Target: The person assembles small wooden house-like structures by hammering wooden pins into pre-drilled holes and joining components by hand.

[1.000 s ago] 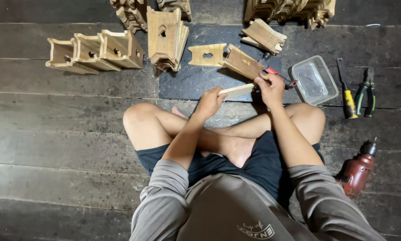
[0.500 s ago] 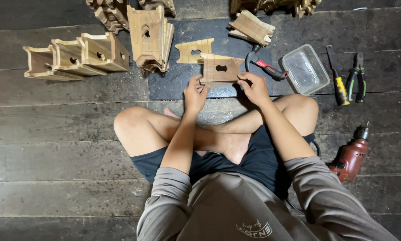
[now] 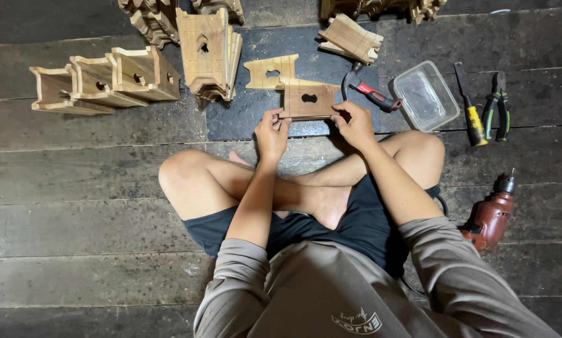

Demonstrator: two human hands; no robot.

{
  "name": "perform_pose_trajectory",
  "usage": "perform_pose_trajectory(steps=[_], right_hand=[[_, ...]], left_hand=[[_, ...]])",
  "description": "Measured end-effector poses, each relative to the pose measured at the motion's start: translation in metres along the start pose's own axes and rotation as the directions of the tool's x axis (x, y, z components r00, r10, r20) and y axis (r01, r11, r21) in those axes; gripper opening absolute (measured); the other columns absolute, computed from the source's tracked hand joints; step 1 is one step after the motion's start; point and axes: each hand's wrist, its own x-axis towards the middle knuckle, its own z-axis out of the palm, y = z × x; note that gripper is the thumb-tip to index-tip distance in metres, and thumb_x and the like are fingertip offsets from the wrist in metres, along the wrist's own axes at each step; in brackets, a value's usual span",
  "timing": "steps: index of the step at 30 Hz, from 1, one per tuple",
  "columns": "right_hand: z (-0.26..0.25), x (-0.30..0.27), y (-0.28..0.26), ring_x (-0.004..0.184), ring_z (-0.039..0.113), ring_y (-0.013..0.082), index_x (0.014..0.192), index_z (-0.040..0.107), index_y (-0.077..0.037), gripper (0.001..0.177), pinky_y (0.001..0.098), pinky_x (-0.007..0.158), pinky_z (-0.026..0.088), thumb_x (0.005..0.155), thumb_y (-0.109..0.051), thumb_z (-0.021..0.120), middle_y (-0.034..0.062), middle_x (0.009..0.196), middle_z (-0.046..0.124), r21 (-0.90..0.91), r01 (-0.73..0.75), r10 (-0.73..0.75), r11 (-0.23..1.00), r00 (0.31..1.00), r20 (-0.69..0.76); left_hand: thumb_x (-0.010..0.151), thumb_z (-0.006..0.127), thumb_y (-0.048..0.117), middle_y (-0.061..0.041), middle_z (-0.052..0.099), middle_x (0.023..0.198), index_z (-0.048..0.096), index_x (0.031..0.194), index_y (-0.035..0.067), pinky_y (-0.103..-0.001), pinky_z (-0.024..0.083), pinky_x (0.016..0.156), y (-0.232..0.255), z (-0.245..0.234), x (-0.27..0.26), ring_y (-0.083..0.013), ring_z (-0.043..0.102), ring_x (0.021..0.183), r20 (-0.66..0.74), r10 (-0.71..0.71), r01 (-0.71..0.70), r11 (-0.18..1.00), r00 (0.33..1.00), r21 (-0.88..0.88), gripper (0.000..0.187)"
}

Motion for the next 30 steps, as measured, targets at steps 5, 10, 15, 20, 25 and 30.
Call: perform_pose_trajectory(steps=[5, 10, 15, 20, 25, 30], right_hand=[[0.002, -0.002, 0.011, 0.098, 0.073, 0.0382, 0.107, 0.077, -0.007, 0.029, 0.0449, 0.084, 0.057, 0.081, 0.004, 0.082, 0.0163, 0.096, 0.076, -0.006, 0.025, -0.025, 1.0, 1.0, 0.008], [-0.002, -0.001, -0.006, 0.101, 0.071, 0.0417, 0.117, 0.075, -0.004, 0.037, 0.0488, 0.087, 0.057, 0.081, 0.008, 0.076, 0.0205, 0.102, 0.075, -0.055, 0.058, -0.057, 0.997, 0.998, 0.026], [-0.004, 0.0, -0.011, 0.102, 0.072, 0.0393, 0.123, 0.073, -0.003, 0.038, 0.0479, 0.088, 0.059, 0.086, 0.004, 0.073, 0.02, 0.106, 0.075, -0.148, 0.05, -0.039, 0.988, 0.997, 0.073], [0.005, -0.008, 0.021, 0.095, 0.072, 0.0397, 0.111, 0.074, -0.005, 0.031, 0.0457, 0.08, 0.059, 0.081, 0.003, 0.076, 0.0174, 0.097, 0.074, -0.116, 0.07, -0.069, 0.991, 0.998, 0.015], [0.005, -0.01, 0.032, 0.091, 0.07, 0.0426, 0.102, 0.071, -0.003, 0.029, 0.0487, 0.079, 0.058, 0.075, 0.005, 0.078, 0.0184, 0.095, 0.069, -0.134, 0.137, -0.142, 0.981, 0.99, -0.024], [-0.001, -0.017, 0.038, 0.09, 0.068, 0.0461, 0.102, 0.069, -0.002, 0.03, 0.0525, 0.079, 0.056, 0.075, 0.006, 0.077, 0.0195, 0.093, 0.065, -0.138, 0.067, -0.07, 0.988, 0.997, -0.018]], left_hand=[[0.086, 0.08, 0.001, -0.037, 0.066, 0.109, 0.063, 0.118, -0.003, -0.041, 0.063, 0.086, -0.004, 0.002, -0.002, -0.0492, 0.069, 0.103, -0.002, 0.027, -0.027, 1.0, 1.0, 0.006, 0.036], [0.089, 0.077, 0.004, -0.034, 0.066, 0.11, 0.061, 0.118, -0.002, -0.041, 0.063, 0.087, -0.005, 0.002, -0.004, -0.0479, 0.068, 0.105, 0.009, 0.018, -0.018, 1.0, 1.0, 0.01, 0.033], [0.092, 0.074, 0.002, -0.035, 0.066, 0.107, 0.061, 0.117, -0.003, -0.043, 0.063, 0.085, -0.004, 0.001, -0.004, -0.0497, 0.069, 0.102, 0.003, 0.049, -0.049, 0.998, 0.999, 0.039, 0.028], [0.089, 0.077, 0.002, -0.035, 0.068, 0.112, 0.059, 0.114, -0.005, -0.04, 0.063, 0.086, -0.009, 0.005, -0.009, -0.0431, 0.072, 0.1, -0.033, -0.035, 0.032, 0.997, 0.999, -0.074, 0.032], [0.088, 0.075, -0.002, -0.037, 0.067, 0.113, 0.059, 0.109, -0.008, -0.04, 0.062, 0.087, -0.009, 0.005, -0.01, -0.0412, 0.073, 0.1, -0.007, -0.078, 0.076, 0.985, 0.997, -0.155, 0.027], [0.087, 0.077, -0.003, -0.034, 0.068, 0.118, 0.06, 0.107, -0.008, -0.038, 0.062, 0.091, -0.017, 0.01, -0.01, -0.0404, 0.071, 0.104, 0.075, -0.117, 0.131, 0.965, 0.99, -0.227, 0.028]])
